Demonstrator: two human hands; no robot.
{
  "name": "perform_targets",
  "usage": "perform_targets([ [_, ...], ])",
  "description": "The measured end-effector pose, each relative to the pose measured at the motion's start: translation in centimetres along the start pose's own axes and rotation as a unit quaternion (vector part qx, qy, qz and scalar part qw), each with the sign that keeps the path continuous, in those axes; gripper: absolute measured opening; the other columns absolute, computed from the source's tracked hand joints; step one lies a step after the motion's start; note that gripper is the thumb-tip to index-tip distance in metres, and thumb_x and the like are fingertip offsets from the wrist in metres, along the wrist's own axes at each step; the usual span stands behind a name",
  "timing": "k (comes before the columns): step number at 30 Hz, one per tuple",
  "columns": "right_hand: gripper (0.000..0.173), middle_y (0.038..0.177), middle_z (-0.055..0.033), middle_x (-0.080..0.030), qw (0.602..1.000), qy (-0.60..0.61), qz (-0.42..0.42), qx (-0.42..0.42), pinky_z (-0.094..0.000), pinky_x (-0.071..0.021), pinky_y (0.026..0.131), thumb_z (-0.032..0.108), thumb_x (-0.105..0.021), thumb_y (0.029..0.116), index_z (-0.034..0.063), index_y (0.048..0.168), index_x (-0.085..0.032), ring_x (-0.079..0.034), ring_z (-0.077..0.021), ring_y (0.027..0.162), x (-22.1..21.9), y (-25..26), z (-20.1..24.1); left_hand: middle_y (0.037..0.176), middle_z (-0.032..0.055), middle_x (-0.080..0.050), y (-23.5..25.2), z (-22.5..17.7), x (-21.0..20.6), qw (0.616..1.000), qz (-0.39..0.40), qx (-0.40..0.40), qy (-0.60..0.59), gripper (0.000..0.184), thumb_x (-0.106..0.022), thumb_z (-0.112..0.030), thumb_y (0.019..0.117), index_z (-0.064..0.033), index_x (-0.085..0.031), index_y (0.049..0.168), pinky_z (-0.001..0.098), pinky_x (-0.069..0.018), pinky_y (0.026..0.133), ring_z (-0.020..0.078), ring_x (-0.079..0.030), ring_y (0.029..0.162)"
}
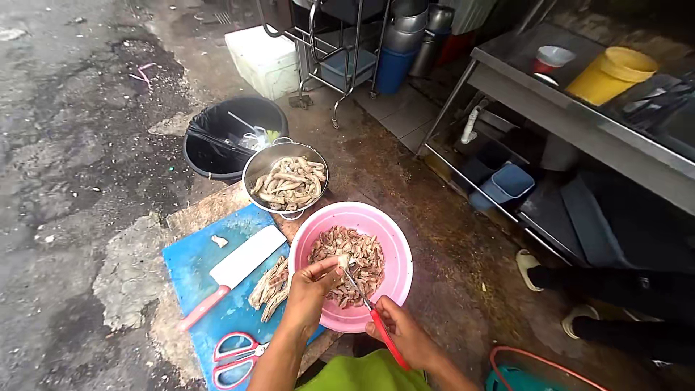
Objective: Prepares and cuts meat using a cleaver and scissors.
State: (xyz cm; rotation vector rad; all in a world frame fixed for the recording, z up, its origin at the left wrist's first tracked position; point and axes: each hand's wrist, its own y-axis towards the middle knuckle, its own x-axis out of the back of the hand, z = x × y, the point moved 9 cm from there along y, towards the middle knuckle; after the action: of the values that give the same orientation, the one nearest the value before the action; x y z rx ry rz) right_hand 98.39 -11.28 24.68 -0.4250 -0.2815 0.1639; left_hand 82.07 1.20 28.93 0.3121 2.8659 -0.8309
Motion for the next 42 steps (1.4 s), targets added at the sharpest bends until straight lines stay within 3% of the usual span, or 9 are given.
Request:
perform_targets([
  [7, 0.043, 0.076, -0.0002, -0.059, 0.998, 0.057, -0.004, 0.025, -0.0274, -0.0507, 0.058, 0.047, -0.069, 0.0943, 0.0068, 0.105, -0.057, -0.057, -0.0084, 0.06, 0.9, 0.7, 0.3, 0.103, 0.0172, -0.074, -0.1, -0.9, -1.2, 1.0, -0.01, -0.013, -0.014, 0.018, -0.066, 0.006, 0.0946, 0.0073, -0.071, 0.112, 0.034, -0.0606, 0.082, 0.0222, -0.072, 0.088],
  [15, 0.043, 0.074, 0.0018, -0.058, 0.995, 0.098, -0.024, 0.019, -0.0266, -0.0508, 0.055, 0.047, -0.07, 0.0936, 0.0077, 0.106, -0.056, -0.057, -0.0076, 0.057, -0.1, 0.9, 0.7, 0.097, 0.0171, -0.071, 0.3, -1.1, -1.5, 0.998, -0.024, -0.021, -0.054, 0.017, -0.064, 0.009, 0.0936, 0.0078, -0.068, 0.11, 0.0333, -0.06, 0.079, 0.0218, -0.07, 0.085],
  [21, 0.039, 0.065, 0.0036, -0.054, 0.993, 0.107, -0.041, 0.02, -0.0269, -0.0511, 0.05, 0.047, -0.068, 0.0953, 0.01, 0.097, -0.055, -0.055, -0.0081, 0.05, -1.0, 0.9, 1.1, 0.094, 0.0166, -0.07, 0.6, -0.8, -1.3, 0.995, -0.024, 0.001, -0.093, 0.015, -0.061, 0.009, 0.0958, 0.0072, -0.065, 0.11, 0.0323, -0.0601, 0.077, 0.0212, -0.069, 0.081],
  [31, 0.041, 0.073, 0.0016, -0.056, 0.996, 0.087, -0.013, 0.027, -0.0271, -0.0522, 0.055, 0.046, -0.067, 0.096, 0.0082, 0.105, -0.054, -0.057, -0.0085, 0.057, -1.8, 1.0, 1.2, 0.095, 0.0158, -0.07, 0.7, 0.0, 0.1, 0.989, -0.015, 0.032, -0.144, 0.016, -0.062, 0.008, 0.0958, 0.0066, -0.064, 0.111, 0.03, -0.0599, 0.074, 0.0198, -0.069, 0.079],
  [42, 0.041, 0.068, 0.0036, -0.053, 0.998, 0.057, 0.0, 0.016, -0.0254, -0.0484, 0.051, 0.049, -0.069, 0.0942, 0.0111, 0.096, -0.056, -0.053, -0.007, 0.052, -1.2, 1.2, 1.4, 0.092, 0.0177, -0.072, 0.7, -0.1, 1.7, 0.995, -0.016, 0.03, -0.094, 0.016, -0.067, 0.011, 0.0909, 0.0092, -0.067, 0.107, 0.033, -0.062, 0.077, 0.0227, -0.072, 0.079],
])
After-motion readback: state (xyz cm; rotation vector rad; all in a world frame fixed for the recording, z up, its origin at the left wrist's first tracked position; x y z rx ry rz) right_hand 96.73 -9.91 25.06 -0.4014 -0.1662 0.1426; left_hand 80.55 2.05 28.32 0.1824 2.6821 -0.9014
